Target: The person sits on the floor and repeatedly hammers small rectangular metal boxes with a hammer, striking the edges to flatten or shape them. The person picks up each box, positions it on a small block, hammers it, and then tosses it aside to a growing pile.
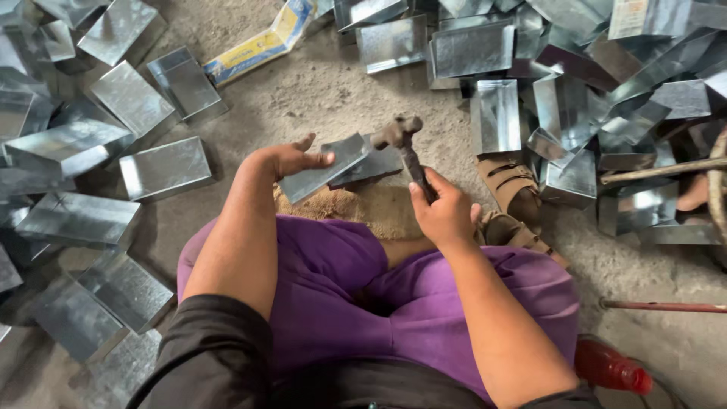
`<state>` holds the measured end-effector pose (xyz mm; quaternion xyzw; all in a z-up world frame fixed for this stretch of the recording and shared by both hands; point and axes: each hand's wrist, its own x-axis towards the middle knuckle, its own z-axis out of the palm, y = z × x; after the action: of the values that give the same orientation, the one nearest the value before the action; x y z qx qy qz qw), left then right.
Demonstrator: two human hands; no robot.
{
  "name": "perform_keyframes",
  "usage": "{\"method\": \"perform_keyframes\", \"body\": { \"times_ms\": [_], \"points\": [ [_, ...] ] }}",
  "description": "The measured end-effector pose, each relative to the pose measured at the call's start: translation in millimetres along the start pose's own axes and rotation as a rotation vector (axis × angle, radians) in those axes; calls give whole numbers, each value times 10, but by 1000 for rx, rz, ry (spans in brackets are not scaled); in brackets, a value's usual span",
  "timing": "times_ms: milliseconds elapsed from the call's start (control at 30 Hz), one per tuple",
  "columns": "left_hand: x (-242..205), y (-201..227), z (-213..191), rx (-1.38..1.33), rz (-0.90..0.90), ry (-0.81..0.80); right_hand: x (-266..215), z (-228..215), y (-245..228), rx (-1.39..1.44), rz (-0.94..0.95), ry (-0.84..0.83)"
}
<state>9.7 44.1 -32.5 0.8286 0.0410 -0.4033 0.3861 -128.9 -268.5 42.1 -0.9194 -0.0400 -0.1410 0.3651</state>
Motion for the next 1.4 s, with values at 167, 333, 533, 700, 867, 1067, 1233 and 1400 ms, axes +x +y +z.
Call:
{"method": "perform_keyframes", "body": {
  "times_ms": [167, 333, 533, 700, 867, 1067, 1233, 1400],
  "points": [
    [-304, 317, 159, 280, 167, 153, 120, -111, 197, 192, 154, 4],
    [-433, 605, 373, 719, 119, 350, 71, -84, 291, 609, 559, -47],
    [-256, 599, 590, 669, 83, 465, 153, -10, 412, 775, 676, -26],
    [-77, 714, 907, 413, -15, 627, 159, 8, 388, 810, 722, -29],
    [-362, 712, 538, 907, -10, 325, 217, -25, 353, 823, 748, -38],
    [-571, 775, 478, 593, -27, 326, 165, -31, 405, 825, 749, -26],
    [-448, 703, 703, 946, 114, 315, 226, -40, 362, 847, 736, -27],
    [-310, 614, 703, 890, 184, 392, 178, -46, 313, 795, 699, -46]
  ]
}}
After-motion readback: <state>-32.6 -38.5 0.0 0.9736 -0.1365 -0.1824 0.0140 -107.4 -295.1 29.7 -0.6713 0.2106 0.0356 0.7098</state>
